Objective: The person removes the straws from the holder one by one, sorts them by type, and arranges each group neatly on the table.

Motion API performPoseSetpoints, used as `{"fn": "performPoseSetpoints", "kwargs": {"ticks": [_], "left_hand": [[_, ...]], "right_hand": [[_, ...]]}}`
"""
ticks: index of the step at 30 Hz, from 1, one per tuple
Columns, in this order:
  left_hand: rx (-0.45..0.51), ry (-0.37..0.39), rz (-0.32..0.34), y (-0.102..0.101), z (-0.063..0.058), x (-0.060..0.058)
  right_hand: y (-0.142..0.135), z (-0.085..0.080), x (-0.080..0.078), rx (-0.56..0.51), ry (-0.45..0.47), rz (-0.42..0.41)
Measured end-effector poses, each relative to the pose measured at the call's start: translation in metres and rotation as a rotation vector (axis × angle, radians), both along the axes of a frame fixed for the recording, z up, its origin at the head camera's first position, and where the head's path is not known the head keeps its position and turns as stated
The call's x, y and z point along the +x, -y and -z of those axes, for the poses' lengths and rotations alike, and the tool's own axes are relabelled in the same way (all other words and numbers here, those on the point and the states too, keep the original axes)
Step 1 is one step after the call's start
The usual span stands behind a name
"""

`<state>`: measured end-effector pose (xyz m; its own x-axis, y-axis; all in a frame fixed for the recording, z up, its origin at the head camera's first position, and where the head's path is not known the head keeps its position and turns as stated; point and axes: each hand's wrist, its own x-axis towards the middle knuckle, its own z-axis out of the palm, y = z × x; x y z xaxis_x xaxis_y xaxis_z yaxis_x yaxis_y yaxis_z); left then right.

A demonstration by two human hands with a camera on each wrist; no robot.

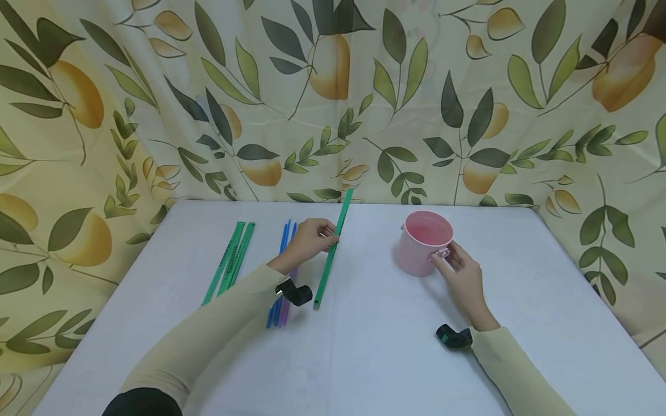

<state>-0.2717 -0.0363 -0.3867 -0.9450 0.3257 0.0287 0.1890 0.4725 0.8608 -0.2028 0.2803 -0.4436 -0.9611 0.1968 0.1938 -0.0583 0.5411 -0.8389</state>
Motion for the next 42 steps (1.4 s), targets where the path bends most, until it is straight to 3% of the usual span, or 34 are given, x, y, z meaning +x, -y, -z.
{"fn": "performPoseSetpoints", "kwargs": {"ticks": [13, 19, 27, 34, 42], "left_hand": [[-0.008, 0.04, -0.116, 0.078, 0.008, 0.014], [-0.091, 0.022, -0.2, 0.118, 0.009, 0.014], [-0.14, 0.078, -0.277, 0.163, 0.009, 0.014], [-0.147, 0.149, -0.306, 0.186, 0.016, 0.008], [-0.168, 0.219, -0.34, 0.196, 0.028, -0.001]], "right_hand": [[0.001, -0.002, 0.001, -0.006, 0.017, 0.005], [0.001, -0.003, 0.001, -0.013, 0.023, 0.005], [0.0, 0.001, 0.0, 0.014, -0.003, 0.005], [-0.001, 0.001, 0.0, 0.018, 0.0, 0.003], [0.0, 0.0, 0.0, 0.008, 0.007, 0.004]]}}
